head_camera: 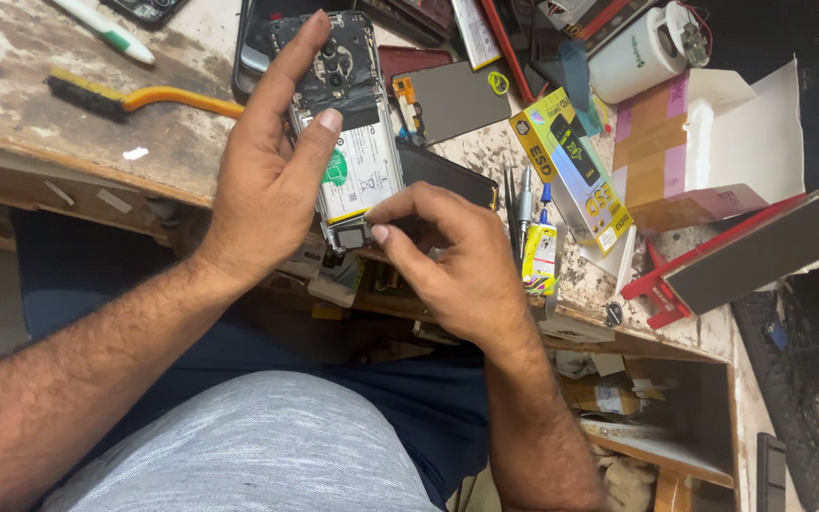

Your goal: The person disassembles a smartphone, removes the back cover and battery, and uses a screwdriver to unscrew and reposition internal components. The person then reassembles the device by placing the back cover and battery back into position.

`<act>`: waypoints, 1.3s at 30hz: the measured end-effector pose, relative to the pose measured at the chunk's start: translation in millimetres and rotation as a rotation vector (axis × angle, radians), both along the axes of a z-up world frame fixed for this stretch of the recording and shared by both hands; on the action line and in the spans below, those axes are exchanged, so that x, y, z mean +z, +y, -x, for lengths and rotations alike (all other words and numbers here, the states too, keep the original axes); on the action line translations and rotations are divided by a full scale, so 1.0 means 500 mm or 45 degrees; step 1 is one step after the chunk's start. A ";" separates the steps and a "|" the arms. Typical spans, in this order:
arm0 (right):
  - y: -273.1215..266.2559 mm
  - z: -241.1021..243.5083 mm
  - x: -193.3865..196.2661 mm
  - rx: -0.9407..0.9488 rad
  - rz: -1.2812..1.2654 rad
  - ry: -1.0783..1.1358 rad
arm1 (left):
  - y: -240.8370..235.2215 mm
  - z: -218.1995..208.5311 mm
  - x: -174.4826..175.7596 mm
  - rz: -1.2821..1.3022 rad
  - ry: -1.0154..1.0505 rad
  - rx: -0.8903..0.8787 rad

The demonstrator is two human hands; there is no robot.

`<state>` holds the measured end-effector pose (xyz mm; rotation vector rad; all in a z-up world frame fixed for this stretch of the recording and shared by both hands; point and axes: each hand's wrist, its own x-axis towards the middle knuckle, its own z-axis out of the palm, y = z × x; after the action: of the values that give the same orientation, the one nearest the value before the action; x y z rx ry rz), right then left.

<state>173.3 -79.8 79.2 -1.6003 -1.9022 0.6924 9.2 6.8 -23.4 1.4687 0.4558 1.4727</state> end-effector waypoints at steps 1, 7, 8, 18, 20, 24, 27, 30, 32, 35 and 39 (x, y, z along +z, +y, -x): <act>0.003 0.002 0.001 0.007 0.008 0.009 | 0.000 0.000 0.001 0.001 0.002 -0.006; 0.012 0.007 0.006 0.000 0.008 -0.068 | 0.001 0.003 0.003 0.005 0.026 -0.014; 0.012 0.006 0.005 0.017 -0.032 -0.078 | 0.002 0.002 0.002 0.019 0.015 -0.025; 0.015 -0.002 0.002 0.003 0.014 0.020 | 0.007 0.001 -0.007 -0.029 0.075 0.031; 0.012 0.002 0.000 -0.046 0.035 -0.028 | 0.008 0.001 -0.009 -0.031 0.066 0.031; 0.000 0.014 -0.008 -0.029 -0.137 -0.080 | 0.008 -0.001 -0.011 -0.018 0.017 0.015; -0.012 0.026 -0.018 -0.030 -0.250 -0.090 | 0.007 -0.003 -0.010 0.000 -0.011 0.009; -0.020 0.036 -0.030 -0.058 -0.351 -0.198 | 0.010 -0.001 -0.008 0.022 -0.039 -0.004; -0.029 0.039 -0.038 -0.064 -0.414 -0.235 | 0.008 -0.001 -0.010 0.037 -0.048 -0.004; -0.028 0.031 -0.042 0.026 -0.547 -0.368 | 0.010 -0.002 -0.011 0.040 -0.056 0.000; -0.016 0.016 -0.037 0.145 -0.617 -0.460 | 0.010 -0.003 -0.012 0.053 -0.091 -0.022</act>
<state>165.4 -87.9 60.8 -1.3725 -2.2124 -0.0372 10.7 11.9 -29.2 1.3794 0.4263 1.4884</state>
